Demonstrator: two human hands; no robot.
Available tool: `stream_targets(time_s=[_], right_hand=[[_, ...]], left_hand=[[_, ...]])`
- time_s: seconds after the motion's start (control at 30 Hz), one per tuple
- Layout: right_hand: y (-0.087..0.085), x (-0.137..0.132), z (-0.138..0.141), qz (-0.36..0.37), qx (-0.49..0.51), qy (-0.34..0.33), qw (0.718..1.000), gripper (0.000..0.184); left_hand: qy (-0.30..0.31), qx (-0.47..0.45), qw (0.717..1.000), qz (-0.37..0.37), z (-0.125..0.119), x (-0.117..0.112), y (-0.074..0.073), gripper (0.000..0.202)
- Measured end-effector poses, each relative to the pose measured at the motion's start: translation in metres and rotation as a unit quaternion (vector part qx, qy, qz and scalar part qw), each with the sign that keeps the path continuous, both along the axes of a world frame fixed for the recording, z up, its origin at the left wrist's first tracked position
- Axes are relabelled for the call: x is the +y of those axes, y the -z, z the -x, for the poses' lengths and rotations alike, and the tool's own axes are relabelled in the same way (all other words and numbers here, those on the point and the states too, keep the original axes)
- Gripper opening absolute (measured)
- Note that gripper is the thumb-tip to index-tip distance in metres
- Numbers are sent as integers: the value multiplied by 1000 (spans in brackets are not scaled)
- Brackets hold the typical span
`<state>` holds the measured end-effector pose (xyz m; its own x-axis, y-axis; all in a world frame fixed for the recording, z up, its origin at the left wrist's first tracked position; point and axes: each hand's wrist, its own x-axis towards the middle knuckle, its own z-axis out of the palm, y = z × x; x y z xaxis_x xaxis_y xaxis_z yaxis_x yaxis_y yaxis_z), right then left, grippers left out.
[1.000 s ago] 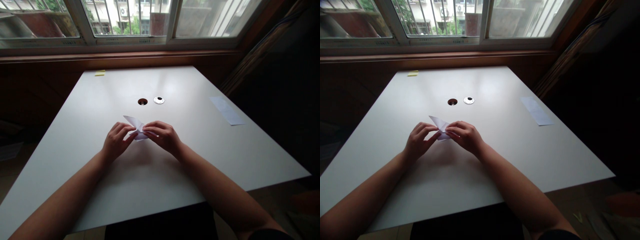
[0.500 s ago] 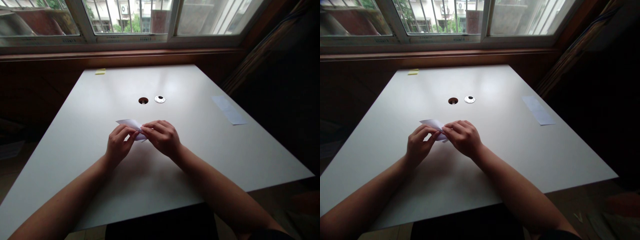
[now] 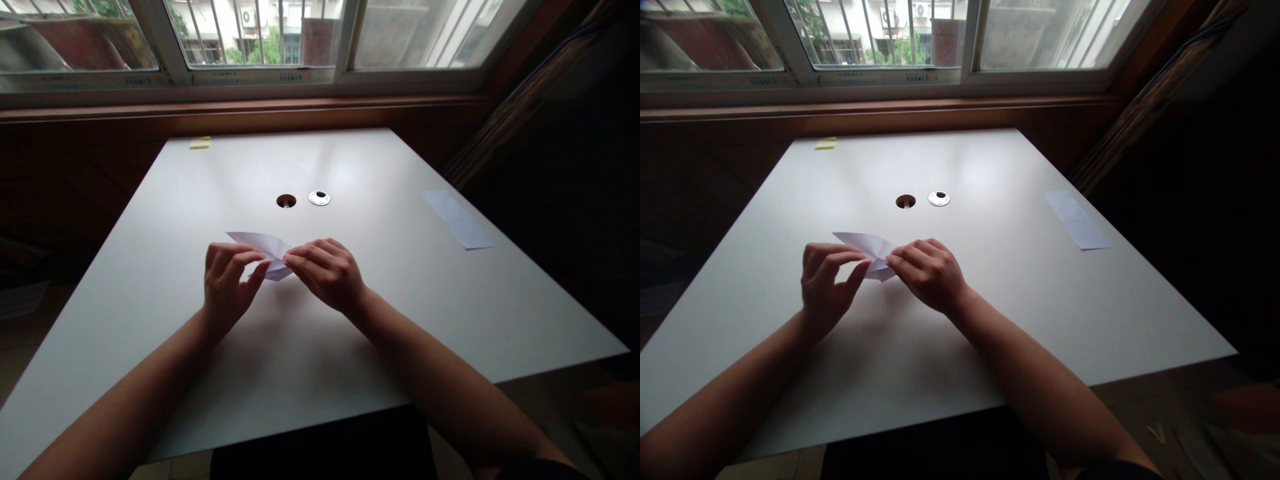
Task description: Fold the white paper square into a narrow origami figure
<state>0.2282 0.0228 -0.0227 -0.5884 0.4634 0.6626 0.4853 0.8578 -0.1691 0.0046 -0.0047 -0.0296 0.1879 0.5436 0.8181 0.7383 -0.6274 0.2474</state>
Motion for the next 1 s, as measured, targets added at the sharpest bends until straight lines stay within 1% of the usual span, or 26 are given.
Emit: stream_targets(time_s=[0.07,0.13,0.27,0.33,0.4,0.5,0.6,0.67,0.73,0.8,0.9,1.0], right_hand=[[2,2,-1,12,-5,-16,1000,19],[6,6,-1,31,-10,-38,999,17],[14,12,-3,94,51,-51,993,12],[16,15,-6,132,92,-44,986,12],[18,16,-8,168,126,-39,977,13],[23,18,-7,241,168,-37,955,22],[32,22,-5,349,195,-51,915,44],[38,25,-4,420,203,-79,881,58],[42,27,-3,474,226,-104,845,67],[42,29,-4,516,255,-136,806,73],[37,28,-4,558,290,-185,755,80],[29,23,-4,581,311,-208,723,79]], left_hand=[[-18,-34,999,24,1,2,1,13],[4,-55,996,70,2,5,2,8],[18,-116,986,119,5,11,6,9],[36,-111,984,137,7,13,7,15],[58,-86,984,147,9,13,8,21],[88,-65,984,144,11,15,11,28],[123,-43,981,143,13,18,17,35],[138,-26,980,141,14,20,20,39],[145,-16,978,147,15,21,21,36],[149,-18,976,161,15,21,22,29],[146,-26,974,173,14,21,22,23],[140,-33,977,159,13,21,21,17]])
